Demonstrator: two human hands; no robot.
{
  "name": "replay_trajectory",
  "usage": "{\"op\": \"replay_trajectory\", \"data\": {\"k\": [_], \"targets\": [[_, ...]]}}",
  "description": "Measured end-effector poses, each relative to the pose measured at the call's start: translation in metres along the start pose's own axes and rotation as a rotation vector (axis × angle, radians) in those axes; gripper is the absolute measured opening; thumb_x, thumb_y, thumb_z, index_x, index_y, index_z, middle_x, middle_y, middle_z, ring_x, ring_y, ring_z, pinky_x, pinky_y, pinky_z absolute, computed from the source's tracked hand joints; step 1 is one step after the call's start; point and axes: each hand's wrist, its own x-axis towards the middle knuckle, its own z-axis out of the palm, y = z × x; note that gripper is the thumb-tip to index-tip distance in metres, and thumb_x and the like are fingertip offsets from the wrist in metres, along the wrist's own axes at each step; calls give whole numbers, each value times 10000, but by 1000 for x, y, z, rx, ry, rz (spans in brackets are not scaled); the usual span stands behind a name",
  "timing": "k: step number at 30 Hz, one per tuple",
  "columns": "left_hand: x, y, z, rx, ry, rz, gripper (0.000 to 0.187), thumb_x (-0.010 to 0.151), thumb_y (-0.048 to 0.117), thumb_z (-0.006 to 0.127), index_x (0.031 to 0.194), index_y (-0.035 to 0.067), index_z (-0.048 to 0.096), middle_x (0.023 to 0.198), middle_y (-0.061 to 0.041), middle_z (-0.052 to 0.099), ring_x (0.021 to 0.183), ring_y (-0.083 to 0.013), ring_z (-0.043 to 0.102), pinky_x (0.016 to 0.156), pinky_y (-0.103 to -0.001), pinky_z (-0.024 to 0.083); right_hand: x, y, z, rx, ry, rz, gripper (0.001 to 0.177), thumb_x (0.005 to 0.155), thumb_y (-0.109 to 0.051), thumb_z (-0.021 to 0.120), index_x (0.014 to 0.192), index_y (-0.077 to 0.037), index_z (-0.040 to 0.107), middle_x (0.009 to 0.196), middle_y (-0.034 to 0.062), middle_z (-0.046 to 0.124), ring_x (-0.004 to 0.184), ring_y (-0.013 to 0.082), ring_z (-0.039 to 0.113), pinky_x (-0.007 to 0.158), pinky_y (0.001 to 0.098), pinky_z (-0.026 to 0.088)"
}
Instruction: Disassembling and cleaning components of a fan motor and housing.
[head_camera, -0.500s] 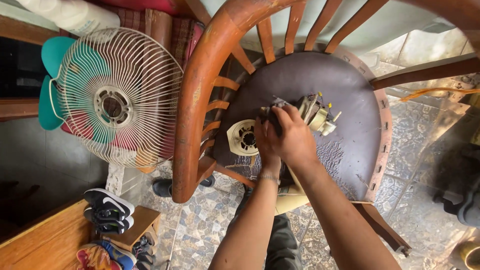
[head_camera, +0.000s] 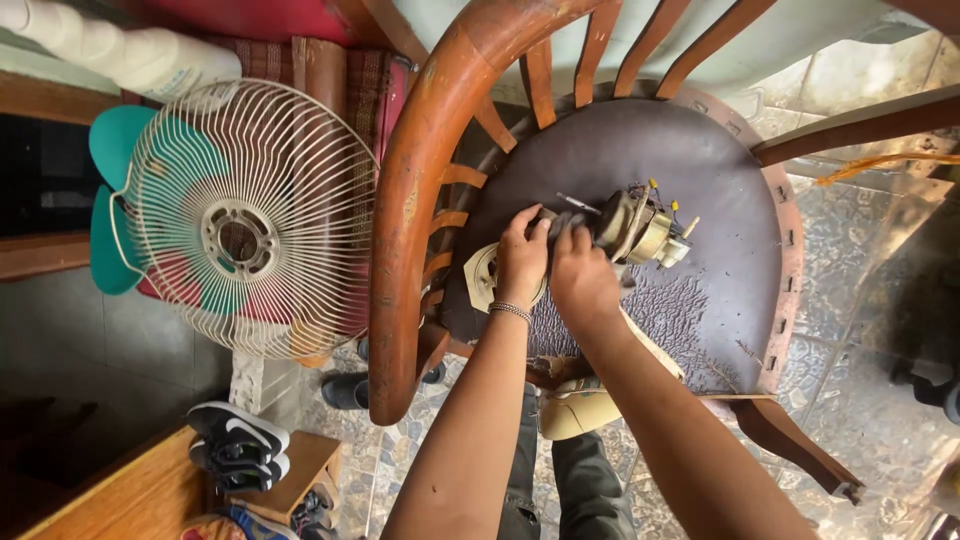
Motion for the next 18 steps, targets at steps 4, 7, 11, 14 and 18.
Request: {"op": "replay_trajectory", "data": {"k": [4,7,11,14,18], "targets": [[9,-2,-4,110,-47,-26,323,950,200,667,1239,60,700,1188,-172,741,1086,-300,722,945,-369,552,-7,-8,-12,-466,-255,-180,333,897,-137,612,1198,-2,656,1213,173,627,944,317,702,733,396,619],[14,-3,-5,128,-47,-25,296,947,198,677,1206,59,716,1162,-168,750,1072,-304,726,932,-375,557,1,-16,-22,-528,-268,-231,320,876,-155,619,1165,-25,668,1200,156,625,923,285,698,694,376,615],[14,-13,-1,171,-25,-12,230,955,155,665,1150,55,735,1114,-164,763,1042,-305,735,901,-379,571,5,-26,-24,-632,-295,-219,319,899,-153,614,1174,-3,675,1260,153,604,898,272,694,628,374,624],[13,-11,0,213,-16,33,229,937,114,656,1144,56,735,1089,-161,768,1004,-304,747,881,-382,579,7,-11,-33,-603,-430,-135,265,951,-176,614,1146,-14,687,1189,162,625,938,283,707,730,385,623],[-22,35,-22,188,-25,68,307,944,99,636,1244,58,683,1080,-163,761,982,-304,743,872,-388,580,-11,-15,-67,-286,-160,-207,285,909,-151,643,1170,-49,691,1164,162,666,953,320,715,793,412,605]]}}
